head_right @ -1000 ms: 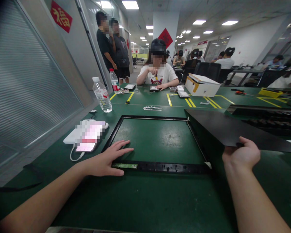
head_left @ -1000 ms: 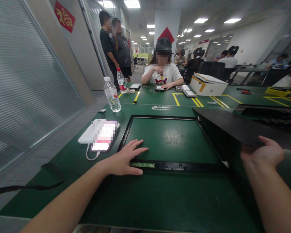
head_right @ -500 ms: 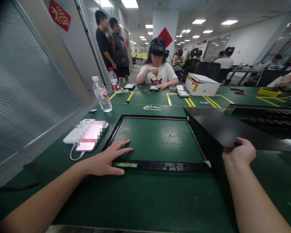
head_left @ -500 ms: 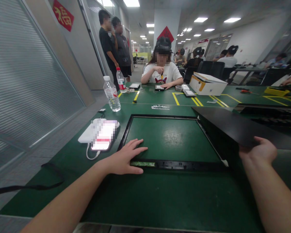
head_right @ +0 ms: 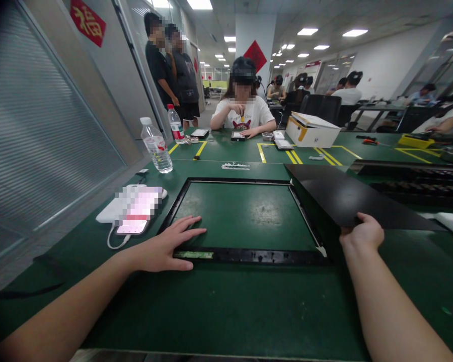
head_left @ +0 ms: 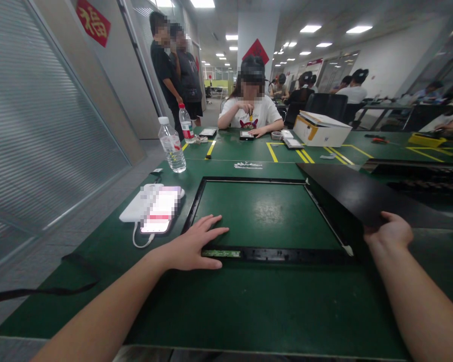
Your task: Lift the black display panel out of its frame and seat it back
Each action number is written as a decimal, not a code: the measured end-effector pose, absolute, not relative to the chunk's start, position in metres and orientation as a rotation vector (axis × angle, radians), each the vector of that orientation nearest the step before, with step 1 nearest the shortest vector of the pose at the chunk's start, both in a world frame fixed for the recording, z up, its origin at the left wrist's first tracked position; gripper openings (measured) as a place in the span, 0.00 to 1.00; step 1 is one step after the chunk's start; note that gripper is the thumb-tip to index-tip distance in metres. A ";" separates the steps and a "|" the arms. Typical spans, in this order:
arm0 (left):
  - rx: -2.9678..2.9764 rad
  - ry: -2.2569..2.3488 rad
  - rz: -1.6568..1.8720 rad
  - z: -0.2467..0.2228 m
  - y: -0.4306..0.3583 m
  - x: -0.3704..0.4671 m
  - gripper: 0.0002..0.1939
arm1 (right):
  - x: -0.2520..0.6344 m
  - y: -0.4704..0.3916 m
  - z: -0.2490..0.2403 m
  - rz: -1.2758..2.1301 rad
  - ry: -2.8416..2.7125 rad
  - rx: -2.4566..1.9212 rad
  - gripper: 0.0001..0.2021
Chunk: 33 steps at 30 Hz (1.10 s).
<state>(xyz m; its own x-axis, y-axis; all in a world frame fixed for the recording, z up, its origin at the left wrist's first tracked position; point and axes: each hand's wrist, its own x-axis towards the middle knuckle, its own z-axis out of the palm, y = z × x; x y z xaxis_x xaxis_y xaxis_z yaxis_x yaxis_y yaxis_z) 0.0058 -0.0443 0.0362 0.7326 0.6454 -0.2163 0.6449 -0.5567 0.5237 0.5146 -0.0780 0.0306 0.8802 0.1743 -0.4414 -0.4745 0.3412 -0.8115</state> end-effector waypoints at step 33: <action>2.389 0.975 -0.030 0.036 -0.044 0.008 0.48 | 0.517 -0.077 0.015 0.613 0.102 -0.864 0.12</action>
